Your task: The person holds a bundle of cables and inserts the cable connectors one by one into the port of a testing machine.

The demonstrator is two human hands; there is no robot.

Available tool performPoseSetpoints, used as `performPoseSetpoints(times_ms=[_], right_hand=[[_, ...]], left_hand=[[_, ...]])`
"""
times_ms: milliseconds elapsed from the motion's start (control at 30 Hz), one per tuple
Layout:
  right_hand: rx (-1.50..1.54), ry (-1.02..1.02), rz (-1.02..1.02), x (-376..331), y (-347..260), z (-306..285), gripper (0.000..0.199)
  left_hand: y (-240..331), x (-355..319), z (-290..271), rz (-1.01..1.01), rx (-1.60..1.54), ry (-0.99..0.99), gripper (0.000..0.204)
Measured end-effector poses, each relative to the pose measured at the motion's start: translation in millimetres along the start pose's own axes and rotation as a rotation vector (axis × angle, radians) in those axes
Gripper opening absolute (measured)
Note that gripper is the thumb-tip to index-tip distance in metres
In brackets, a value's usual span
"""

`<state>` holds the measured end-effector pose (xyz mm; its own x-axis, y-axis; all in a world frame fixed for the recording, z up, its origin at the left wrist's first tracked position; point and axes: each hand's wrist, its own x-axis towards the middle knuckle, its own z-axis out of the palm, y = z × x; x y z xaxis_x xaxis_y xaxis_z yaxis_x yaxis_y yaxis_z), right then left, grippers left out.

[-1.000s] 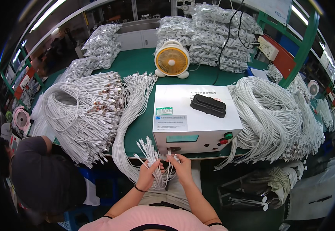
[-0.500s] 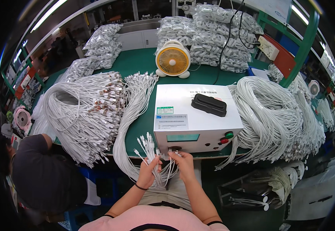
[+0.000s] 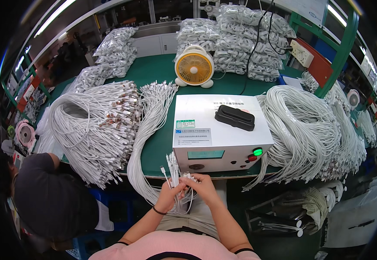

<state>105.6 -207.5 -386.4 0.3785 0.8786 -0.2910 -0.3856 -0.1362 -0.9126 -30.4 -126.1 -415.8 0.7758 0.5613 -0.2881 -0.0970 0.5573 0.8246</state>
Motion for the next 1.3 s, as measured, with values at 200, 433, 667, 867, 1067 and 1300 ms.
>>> performPoseSetpoints(times_ms=[200,433,667,867,1067,1300], right_hand=[[-0.043,0.250,-0.193,7,16,0,0.019],[0.112,0.293,-0.076,9,17,-6,0.018],[0.210,0.271,-0.031,15,9,0,0.019],[0.117,0.247,-0.014,12,7,-8,0.020],[-0.270,0.117,-0.067,-9,8,27,0.019],[-0.659,0.274,-0.310,1,29,33,0.011]], left_hand=[[1,9,-15,0.011,-0.147,-0.014,0.023],[17,7,-29,-0.129,-0.223,-0.274,0.027],[-30,34,-61,0.016,-0.485,-0.384,0.029],[4,21,-16,-0.042,-0.600,-0.051,0.039],[2,20,-12,0.008,-0.585,-0.075,0.046],[-3,12,0,0.094,-0.421,-0.047,0.047]])
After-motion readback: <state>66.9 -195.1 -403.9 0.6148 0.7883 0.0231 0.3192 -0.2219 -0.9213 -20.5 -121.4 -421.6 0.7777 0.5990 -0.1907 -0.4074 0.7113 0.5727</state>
